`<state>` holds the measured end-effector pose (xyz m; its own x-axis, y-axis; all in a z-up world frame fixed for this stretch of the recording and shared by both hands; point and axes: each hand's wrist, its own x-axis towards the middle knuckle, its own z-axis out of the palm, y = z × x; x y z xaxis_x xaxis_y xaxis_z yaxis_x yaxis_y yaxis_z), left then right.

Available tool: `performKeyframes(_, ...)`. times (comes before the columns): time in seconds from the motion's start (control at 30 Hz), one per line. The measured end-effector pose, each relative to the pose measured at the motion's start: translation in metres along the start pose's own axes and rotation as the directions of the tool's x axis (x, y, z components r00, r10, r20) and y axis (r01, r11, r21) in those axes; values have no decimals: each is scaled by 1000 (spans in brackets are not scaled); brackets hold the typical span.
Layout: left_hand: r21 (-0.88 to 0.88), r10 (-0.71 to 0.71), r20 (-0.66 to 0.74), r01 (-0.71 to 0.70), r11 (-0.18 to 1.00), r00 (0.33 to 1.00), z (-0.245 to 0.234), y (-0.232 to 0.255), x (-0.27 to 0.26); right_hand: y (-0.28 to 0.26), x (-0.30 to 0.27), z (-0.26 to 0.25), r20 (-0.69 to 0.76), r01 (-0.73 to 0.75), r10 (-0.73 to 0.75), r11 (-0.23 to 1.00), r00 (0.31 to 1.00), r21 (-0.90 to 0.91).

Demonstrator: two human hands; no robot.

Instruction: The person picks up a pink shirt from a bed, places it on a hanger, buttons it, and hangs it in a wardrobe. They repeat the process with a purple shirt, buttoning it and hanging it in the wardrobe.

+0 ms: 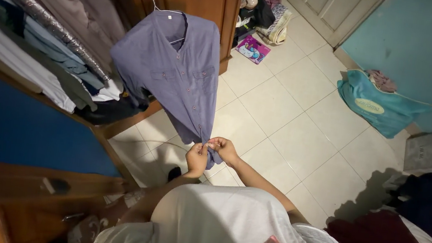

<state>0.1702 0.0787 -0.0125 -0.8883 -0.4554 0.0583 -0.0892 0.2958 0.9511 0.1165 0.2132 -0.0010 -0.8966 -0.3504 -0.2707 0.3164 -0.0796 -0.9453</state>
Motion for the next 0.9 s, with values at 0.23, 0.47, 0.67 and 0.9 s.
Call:
performKeyframes(0.23,-78,-75,11,75,994,997,-2,6,-3,-25,-24,10,-162,187,-376,734,912,-654)
performKeyframes(0.47,66,149,10,-149,987,989,-3,12,-1,-43,-24,16,-47,122,-394,392,918,-912)
performKeyframes(0.67,103,181,24,-182,978,983,0,14,1,-11,-6,6,-201,5,-42,984,979,-180)
performKeyframes(0.9,113,174,62,-180,977,983,7,24,1,3,-7,-4,-236,3,36,986,971,165)
